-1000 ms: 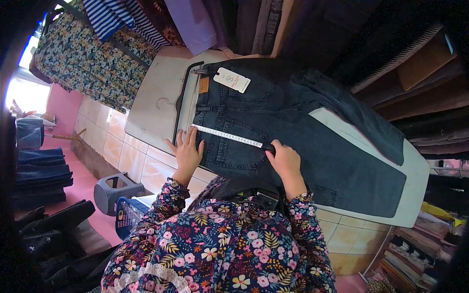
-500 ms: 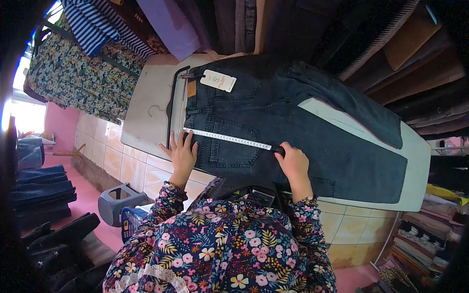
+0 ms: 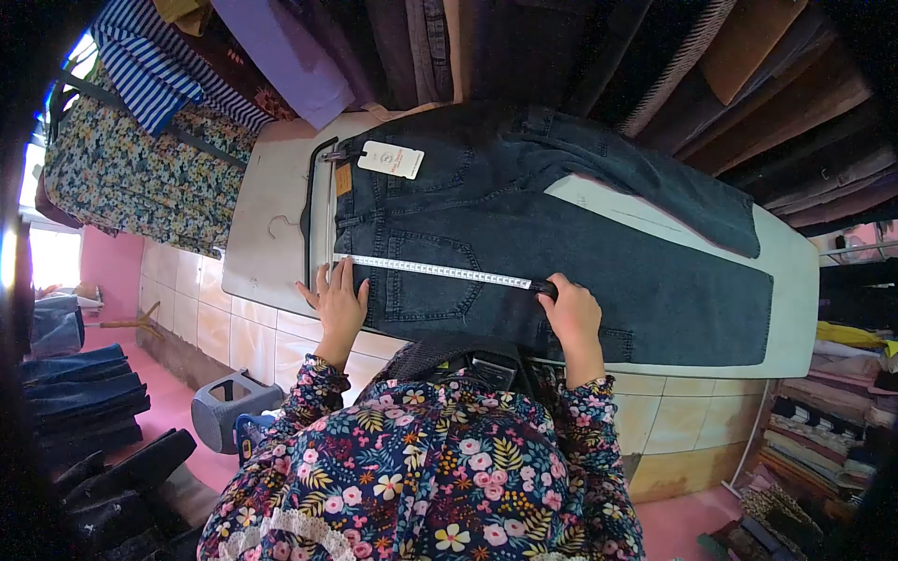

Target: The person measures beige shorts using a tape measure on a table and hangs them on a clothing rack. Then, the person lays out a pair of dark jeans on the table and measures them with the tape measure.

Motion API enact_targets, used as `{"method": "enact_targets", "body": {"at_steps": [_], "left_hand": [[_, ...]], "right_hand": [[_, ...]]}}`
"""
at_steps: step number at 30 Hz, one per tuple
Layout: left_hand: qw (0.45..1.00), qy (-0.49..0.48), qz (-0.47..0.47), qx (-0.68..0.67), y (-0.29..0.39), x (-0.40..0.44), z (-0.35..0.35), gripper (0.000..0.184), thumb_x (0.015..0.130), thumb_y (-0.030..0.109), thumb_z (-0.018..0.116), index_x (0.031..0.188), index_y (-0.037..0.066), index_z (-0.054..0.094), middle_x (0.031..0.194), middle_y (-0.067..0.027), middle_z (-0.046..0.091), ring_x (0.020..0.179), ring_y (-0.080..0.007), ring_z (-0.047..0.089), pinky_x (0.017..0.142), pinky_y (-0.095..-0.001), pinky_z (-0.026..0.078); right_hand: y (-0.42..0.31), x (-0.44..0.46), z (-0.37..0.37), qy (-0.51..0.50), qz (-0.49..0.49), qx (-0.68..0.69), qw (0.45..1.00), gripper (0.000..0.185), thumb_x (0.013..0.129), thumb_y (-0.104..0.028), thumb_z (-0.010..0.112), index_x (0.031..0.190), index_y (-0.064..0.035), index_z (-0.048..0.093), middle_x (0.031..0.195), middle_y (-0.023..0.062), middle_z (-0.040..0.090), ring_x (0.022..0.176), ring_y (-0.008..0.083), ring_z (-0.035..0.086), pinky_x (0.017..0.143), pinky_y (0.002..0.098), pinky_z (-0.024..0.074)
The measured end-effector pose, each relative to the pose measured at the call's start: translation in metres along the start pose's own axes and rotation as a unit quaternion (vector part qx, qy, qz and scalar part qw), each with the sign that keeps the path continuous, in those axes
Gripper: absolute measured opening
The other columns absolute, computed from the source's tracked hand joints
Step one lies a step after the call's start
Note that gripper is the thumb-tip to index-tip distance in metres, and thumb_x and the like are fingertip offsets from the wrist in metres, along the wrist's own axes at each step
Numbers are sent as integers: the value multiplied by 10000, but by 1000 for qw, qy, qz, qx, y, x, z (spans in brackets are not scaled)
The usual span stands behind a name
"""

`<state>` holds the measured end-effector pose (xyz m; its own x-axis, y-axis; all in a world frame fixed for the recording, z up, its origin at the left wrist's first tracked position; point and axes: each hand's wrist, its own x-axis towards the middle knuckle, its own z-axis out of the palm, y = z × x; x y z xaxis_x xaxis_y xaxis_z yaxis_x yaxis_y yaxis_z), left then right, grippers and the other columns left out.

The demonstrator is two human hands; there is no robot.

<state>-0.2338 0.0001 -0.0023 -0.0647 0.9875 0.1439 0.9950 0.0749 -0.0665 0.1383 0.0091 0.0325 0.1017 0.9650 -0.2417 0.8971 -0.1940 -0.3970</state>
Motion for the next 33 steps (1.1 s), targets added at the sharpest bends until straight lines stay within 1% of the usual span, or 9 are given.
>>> {"method": "enact_targets", "body": {"at_steps": [7, 11, 14, 16, 19, 25, 28, 31, 33], "left_hand": [[999, -9, 27, -15, 2, -2, -5, 427, 901, 371, 555, 1310, 252, 522, 1315, -52, 507, 1288, -297, 352, 1023, -712, 31], [999, 17, 31, 8, 7, -1, -5, 397, 898, 363, 559, 1276, 243, 558, 1317, -55, 504, 1285, -298, 354, 1023, -711, 37], [998, 39, 43, -1, 10, 4, -5, 402, 885, 371, 570, 1243, 188, 582, 1303, -59, 506, 1294, -299, 342, 1013, -726, 23], [998, -39, 44, 1, 14, 6, -3, 435, 882, 382, 568, 1233, 126, 581, 1289, -39, 515, 1282, -285, 351, 1016, -723, 30], [998, -19, 56, 11, 17, 4, 0, 473, 879, 397, 564, 1238, 89, 567, 1274, -25, 529, 1257, -280, 377, 1020, -718, 32], [998, 0, 65, -4, 20, -3, 0, 460, 887, 379, 559, 1297, 176, 520, 1261, -22, 547, 1259, -275, 393, 1029, -712, 7], [998, -5, 55, -4, 17, -3, 1, 432, 889, 375, 559, 1282, 199, 538, 1287, -32, 527, 1267, -278, 384, 1025, -714, 19], [999, 6, 48, 16, 20, -3, 0, 417, 888, 373, 561, 1268, 201, 552, 1320, -37, 494, 1278, -275, 372, 1023, -713, 30], [998, 19, 50, 25, 22, -1, 2, 423, 888, 371, 561, 1258, 167, 560, 1338, -36, 470, 1269, -264, 373, 1024, -710, 35]], "right_hand": [[15, -7, -10, 20, 28, 9, 999, 250, 775, -255, 714, 981, -136, 635, 850, 145, 674, 826, 350, 651, 698, 429, 515], [30, -12, -18, 26, 59, 20, 998, 244, 775, -249, 715, 983, -144, 643, 847, 146, 675, 824, 353, 651, 698, 435, 513], [39, -15, -20, 27, 70, 24, 997, 253, 765, -244, 723, 984, -142, 648, 850, 149, 668, 830, 355, 647, 700, 439, 510], [43, -16, -20, 31, 66, 17, 997, 268, 757, -231, 730, 991, -132, 646, 880, 144, 651, 855, 351, 638, 715, 435, 507], [45, -20, -23, 43, 69, 19, 997, 267, 749, -208, 735, 988, -127, 647, 929, 127, 631, 890, 344, 626, 734, 428, 503], [61, -20, -23, 61, 74, 31, 995, 257, 745, -171, 736, 979, -111, 648, 971, 99, 624, 919, 330, 619, 749, 418, 500], [67, -20, -23, 72, 73, 30, 994, 254, 742, -158, 736, 970, -90, 647, 963, 101, 624, 917, 329, 619, 753, 417, 499], [76, -21, -25, 77, 67, 34, 994, 253, 740, -146, 736, 966, -74, 647, 965, 103, 628, 916, 332, 618, 755, 417, 497], [80, -21, -27, 77, 65, 32, 994, 254, 742, -145, 735, 968, -69, 648, 966, 105, 630, 915, 335, 618, 755, 417, 497]]}}
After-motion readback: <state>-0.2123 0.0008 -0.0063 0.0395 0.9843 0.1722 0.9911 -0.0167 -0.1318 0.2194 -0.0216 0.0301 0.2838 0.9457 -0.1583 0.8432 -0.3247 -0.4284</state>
